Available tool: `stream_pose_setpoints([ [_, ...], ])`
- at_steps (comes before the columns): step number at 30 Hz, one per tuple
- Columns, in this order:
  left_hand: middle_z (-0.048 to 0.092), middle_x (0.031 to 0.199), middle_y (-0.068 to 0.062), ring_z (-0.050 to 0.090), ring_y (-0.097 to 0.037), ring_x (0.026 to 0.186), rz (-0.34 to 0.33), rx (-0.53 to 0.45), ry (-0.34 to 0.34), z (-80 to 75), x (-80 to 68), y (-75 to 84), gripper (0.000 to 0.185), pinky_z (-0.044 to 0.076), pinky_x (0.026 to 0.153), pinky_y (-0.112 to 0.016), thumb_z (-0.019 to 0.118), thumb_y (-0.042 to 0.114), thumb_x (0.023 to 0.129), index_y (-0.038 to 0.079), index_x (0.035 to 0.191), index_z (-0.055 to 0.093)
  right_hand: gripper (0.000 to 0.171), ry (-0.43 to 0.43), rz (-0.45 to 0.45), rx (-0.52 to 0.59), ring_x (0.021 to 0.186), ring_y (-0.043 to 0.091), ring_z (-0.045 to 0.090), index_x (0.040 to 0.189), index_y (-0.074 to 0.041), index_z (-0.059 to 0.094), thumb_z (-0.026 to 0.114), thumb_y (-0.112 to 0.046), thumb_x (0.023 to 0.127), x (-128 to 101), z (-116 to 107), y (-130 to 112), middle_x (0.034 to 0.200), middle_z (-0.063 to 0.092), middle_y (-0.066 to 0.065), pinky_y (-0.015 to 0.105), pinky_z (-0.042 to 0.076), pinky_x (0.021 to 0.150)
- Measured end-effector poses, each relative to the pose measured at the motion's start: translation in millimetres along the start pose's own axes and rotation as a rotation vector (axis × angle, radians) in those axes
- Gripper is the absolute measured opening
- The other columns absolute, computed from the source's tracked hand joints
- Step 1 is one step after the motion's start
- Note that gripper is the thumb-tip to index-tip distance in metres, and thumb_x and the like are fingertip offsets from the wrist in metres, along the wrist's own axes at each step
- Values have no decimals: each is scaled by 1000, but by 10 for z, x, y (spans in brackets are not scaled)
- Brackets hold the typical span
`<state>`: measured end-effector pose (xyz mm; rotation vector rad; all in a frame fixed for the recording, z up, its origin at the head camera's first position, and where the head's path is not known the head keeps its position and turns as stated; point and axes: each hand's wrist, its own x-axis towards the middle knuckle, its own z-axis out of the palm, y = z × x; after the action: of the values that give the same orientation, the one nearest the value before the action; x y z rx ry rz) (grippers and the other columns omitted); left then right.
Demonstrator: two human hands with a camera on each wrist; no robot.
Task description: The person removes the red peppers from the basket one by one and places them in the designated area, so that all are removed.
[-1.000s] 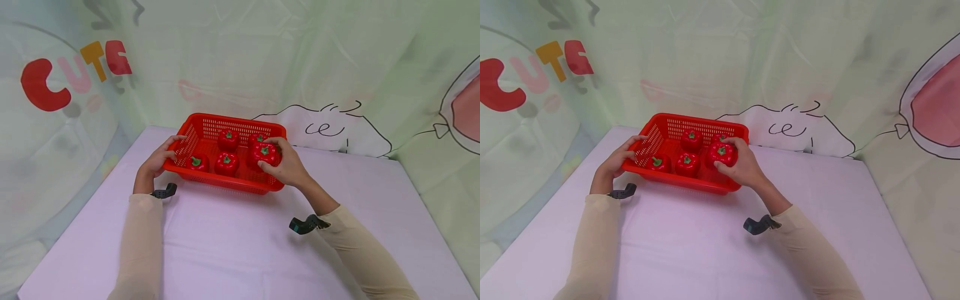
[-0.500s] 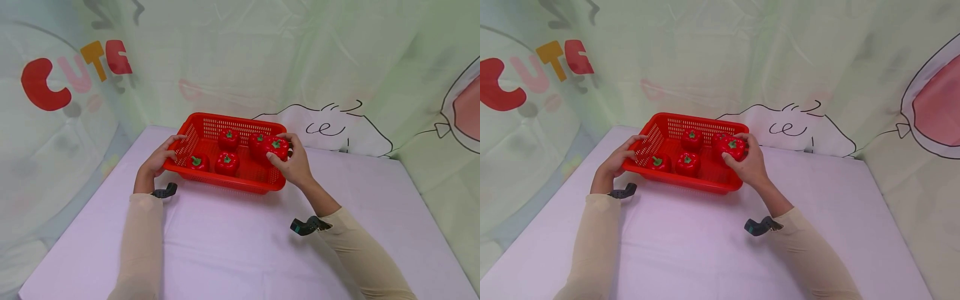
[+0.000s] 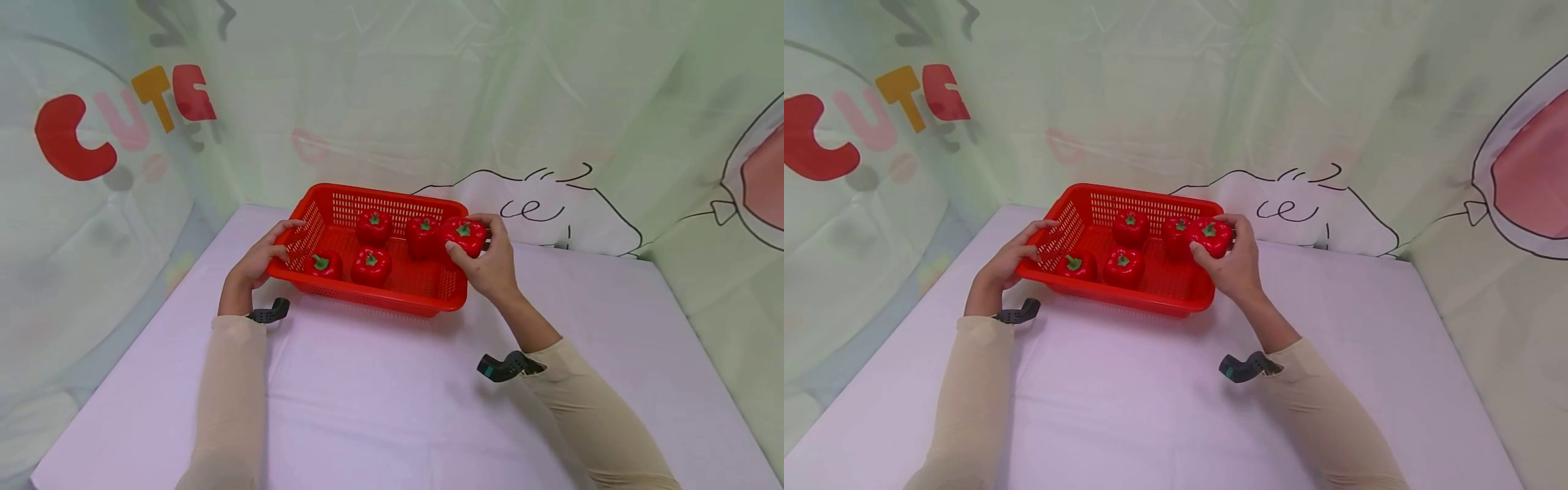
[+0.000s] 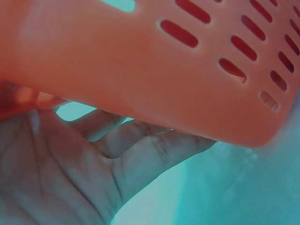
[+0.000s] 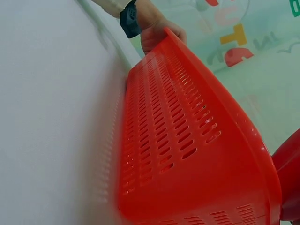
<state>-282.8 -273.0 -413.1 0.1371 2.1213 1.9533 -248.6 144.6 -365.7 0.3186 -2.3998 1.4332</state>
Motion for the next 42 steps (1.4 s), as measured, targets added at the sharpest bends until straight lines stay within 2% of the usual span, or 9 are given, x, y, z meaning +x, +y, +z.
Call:
stream_pose_setpoints([
  [12,24,156,-9,32,-35,138,4,-5,-1,6,-15,5,73,58,89,-35,41,-7,84,29,148,36,69,46,-8,-19,116,18,50,136,-8,42,76,-21,79,18,-21,14,135,51,8,25,54,84],
  [18,24,156,-8,33,-34,137,3,-14,4,8,-15,13,72,58,87,-33,41,-7,84,30,147,37,69,68,-15,-10,117,19,51,137,-6,41,76,-22,80,26,-44,17,136,51,9,41,56,91],
  [25,24,156,-8,33,-33,137,5,-14,8,10,-16,16,73,58,86,-32,42,-7,84,29,148,37,69,83,-5,-23,118,17,51,137,-10,41,77,-22,79,40,-65,23,137,50,6,36,56,91],
  [35,25,156,-8,34,-33,135,2,-8,9,8,-19,19,72,59,84,-30,41,-7,84,29,147,37,67,112,17,-10,122,19,49,137,-7,40,74,-20,82,75,-83,37,138,49,9,34,54,91],
  [42,25,156,-8,35,-33,135,4,-12,9,19,-25,31,72,59,85,-31,41,-7,83,28,146,38,67,135,26,-12,123,17,48,137,-9,40,76,-20,81,96,-100,82,138,49,7,31,53,90],
])
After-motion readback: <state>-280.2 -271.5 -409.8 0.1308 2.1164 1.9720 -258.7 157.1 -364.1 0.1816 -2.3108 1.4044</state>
